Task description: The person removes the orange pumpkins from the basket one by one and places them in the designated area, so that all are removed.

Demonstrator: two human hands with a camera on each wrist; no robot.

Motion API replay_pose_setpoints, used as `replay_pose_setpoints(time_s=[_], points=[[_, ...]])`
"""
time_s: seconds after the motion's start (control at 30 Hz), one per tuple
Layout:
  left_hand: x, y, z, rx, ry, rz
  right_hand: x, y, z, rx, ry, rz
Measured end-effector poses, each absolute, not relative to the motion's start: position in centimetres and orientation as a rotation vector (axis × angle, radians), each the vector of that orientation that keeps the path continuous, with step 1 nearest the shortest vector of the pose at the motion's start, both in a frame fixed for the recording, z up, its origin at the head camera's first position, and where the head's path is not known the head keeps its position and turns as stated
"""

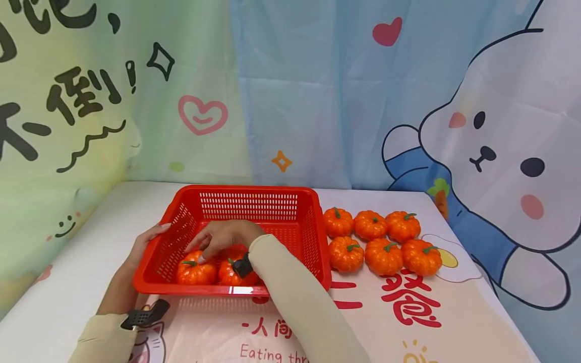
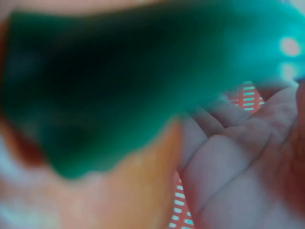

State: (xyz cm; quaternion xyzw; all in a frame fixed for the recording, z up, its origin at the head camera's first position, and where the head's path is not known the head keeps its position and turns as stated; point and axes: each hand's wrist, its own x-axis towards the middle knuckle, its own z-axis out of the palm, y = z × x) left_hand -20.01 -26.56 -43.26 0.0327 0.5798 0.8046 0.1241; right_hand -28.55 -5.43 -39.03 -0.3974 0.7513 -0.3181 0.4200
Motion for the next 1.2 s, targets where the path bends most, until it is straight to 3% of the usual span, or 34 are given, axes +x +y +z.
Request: replay_pose_setpoints(time_s=[0.53,1.2], points=[[-20.0,-26.3,-43.2,0.035,1.702,2.322,-28.5,-4.9,-39.2,-0.877,1.891,-0.776],[-20.0,-26.5,-43.2,0.068,1.744,2.311,-28.4,-4.5,-37.5,-1.083,1.927,-0.873]])
